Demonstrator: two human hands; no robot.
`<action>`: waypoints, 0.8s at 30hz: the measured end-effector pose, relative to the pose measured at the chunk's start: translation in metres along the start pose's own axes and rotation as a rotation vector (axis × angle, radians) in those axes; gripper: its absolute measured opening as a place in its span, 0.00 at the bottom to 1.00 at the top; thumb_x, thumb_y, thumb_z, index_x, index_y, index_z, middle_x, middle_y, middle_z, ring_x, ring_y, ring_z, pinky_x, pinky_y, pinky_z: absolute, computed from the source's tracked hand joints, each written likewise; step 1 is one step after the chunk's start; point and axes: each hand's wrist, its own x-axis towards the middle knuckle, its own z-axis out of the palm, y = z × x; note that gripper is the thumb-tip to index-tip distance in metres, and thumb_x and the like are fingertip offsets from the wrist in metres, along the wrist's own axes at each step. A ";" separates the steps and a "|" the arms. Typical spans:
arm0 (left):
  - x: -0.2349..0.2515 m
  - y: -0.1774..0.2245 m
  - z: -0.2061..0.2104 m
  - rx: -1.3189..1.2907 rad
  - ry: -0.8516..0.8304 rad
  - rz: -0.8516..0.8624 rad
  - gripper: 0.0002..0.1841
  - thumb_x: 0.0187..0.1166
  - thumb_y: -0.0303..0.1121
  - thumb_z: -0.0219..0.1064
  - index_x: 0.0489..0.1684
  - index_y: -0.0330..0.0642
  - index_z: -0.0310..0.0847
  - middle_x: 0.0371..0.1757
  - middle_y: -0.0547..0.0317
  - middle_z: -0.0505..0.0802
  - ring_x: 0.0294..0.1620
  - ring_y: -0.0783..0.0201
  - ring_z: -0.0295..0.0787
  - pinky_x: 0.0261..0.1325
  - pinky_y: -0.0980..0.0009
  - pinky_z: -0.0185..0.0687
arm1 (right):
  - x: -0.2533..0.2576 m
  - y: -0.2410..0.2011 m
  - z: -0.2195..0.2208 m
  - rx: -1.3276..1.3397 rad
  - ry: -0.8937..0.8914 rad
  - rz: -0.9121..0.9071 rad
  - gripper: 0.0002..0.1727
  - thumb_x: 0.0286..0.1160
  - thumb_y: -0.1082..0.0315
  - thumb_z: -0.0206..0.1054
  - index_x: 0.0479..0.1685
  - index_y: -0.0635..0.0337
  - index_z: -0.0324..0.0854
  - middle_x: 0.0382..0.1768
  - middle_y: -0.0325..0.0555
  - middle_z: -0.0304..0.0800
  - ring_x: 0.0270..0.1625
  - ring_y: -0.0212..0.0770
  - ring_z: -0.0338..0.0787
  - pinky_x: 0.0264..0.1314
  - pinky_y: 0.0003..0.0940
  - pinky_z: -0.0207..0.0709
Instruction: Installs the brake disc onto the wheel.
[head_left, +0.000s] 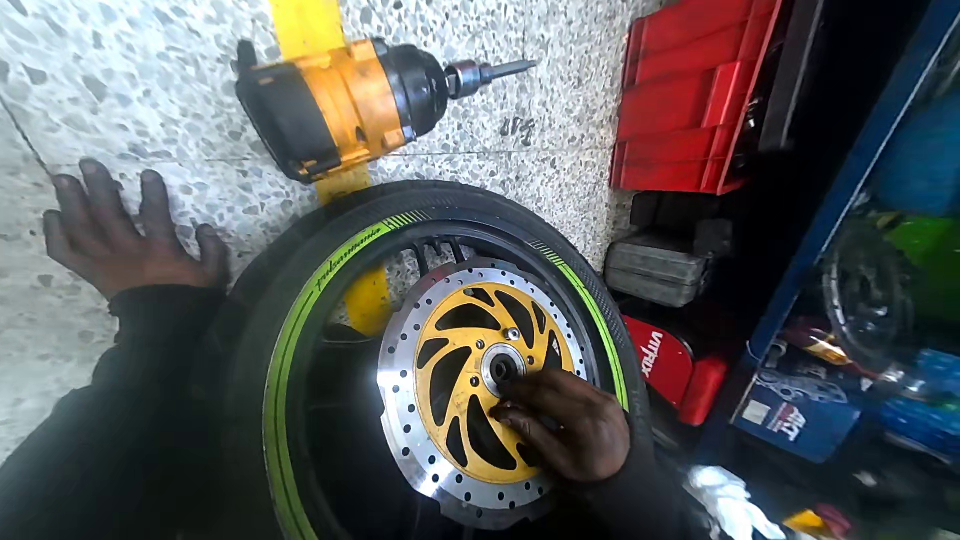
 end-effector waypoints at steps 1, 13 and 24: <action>0.000 0.000 0.001 0.000 0.000 0.000 0.38 0.82 0.63 0.47 0.93 0.60 0.58 0.94 0.38 0.56 0.94 0.30 0.45 0.86 0.27 0.40 | -0.001 0.000 0.002 0.019 0.016 -0.006 0.15 0.79 0.50 0.70 0.47 0.50 0.95 0.41 0.38 0.94 0.43 0.31 0.92 0.44 0.27 0.88; 0.000 -0.006 0.008 0.010 0.006 0.003 0.38 0.82 0.63 0.47 0.94 0.61 0.56 0.95 0.40 0.56 0.94 0.31 0.45 0.86 0.28 0.40 | -0.011 -0.003 0.002 0.065 -0.005 -0.081 0.11 0.81 0.65 0.66 0.50 0.55 0.95 0.45 0.43 0.96 0.48 0.32 0.94 0.52 0.25 0.88; 0.000 -0.001 0.004 0.007 0.018 -0.009 0.38 0.82 0.62 0.48 0.93 0.60 0.58 0.95 0.41 0.55 0.93 0.31 0.46 0.86 0.29 0.39 | -0.019 0.001 0.019 0.273 0.169 -0.066 0.05 0.72 0.72 0.74 0.40 0.57 0.95 0.52 0.50 0.95 0.47 0.37 0.95 0.51 0.30 0.92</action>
